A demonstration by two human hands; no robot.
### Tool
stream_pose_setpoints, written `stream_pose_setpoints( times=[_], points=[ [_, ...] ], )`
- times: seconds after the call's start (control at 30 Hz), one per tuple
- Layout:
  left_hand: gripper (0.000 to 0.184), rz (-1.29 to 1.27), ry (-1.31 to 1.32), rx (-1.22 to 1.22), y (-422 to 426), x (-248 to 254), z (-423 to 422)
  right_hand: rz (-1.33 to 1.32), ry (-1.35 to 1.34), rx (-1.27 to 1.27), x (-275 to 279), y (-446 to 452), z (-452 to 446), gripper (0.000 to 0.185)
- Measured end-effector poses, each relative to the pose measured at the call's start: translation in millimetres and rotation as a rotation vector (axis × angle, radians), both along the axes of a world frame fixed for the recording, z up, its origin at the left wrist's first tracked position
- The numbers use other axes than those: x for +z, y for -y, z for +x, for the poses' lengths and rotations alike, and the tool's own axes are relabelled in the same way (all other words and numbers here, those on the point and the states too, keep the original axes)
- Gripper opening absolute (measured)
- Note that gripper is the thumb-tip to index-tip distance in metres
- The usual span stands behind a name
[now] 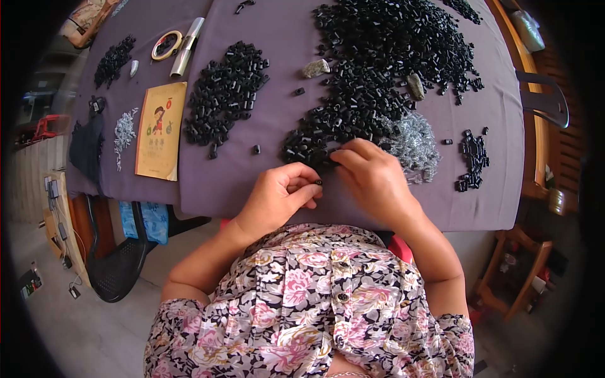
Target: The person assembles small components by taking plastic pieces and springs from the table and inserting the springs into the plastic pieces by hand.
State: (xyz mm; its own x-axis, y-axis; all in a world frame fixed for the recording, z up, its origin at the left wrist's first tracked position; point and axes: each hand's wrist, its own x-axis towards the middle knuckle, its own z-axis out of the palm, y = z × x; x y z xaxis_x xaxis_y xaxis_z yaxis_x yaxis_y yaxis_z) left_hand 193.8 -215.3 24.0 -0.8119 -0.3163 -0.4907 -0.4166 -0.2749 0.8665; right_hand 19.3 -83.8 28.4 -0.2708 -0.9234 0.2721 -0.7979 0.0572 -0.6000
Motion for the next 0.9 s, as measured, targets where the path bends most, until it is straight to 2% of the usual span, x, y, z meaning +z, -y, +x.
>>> stream_pose_setpoints(
  times=[0.1,0.2,0.23,0.33,0.43,0.57,0.77,0.9],
  points=[
    [0.012,-0.026,0.01,-0.046,0.4,1.1,1.1,0.005,0.21,-0.131,13.0,-18.3,-10.8,0.017],
    [0.012,-0.038,0.012,-0.064,0.3,3.3,-0.1,0.072,0.191,-0.227,15.4,-25.8,-19.0,0.017],
    [0.012,-0.037,0.009,-0.066,0.1,3.4,-0.7,0.02,0.122,-0.203,12.8,-25.6,-20.6,0.017],
    [0.011,-0.04,0.006,-0.069,0.1,2.9,-0.9,-0.002,0.133,-0.151,5.9,-20.4,-19.4,0.016],
    [0.011,-0.05,0.012,-0.069,0.1,2.8,1.0,-0.038,-0.008,-0.068,6.9,-2.0,-14.8,0.012],
    [0.011,-0.061,0.03,-0.071,-1.0,4.1,2.7,0.079,-0.209,0.041,-0.9,18.5,-11.5,0.009],
    [0.011,-0.061,0.027,-0.061,-0.6,5.1,0.7,0.135,-0.254,0.058,-1.8,19.5,-8.6,0.008],
    [0.011,-0.114,0.008,-0.085,-0.3,3.5,-4.3,0.102,-0.198,0.043,-5.4,15.6,-10.0,0.014]
  ],
)
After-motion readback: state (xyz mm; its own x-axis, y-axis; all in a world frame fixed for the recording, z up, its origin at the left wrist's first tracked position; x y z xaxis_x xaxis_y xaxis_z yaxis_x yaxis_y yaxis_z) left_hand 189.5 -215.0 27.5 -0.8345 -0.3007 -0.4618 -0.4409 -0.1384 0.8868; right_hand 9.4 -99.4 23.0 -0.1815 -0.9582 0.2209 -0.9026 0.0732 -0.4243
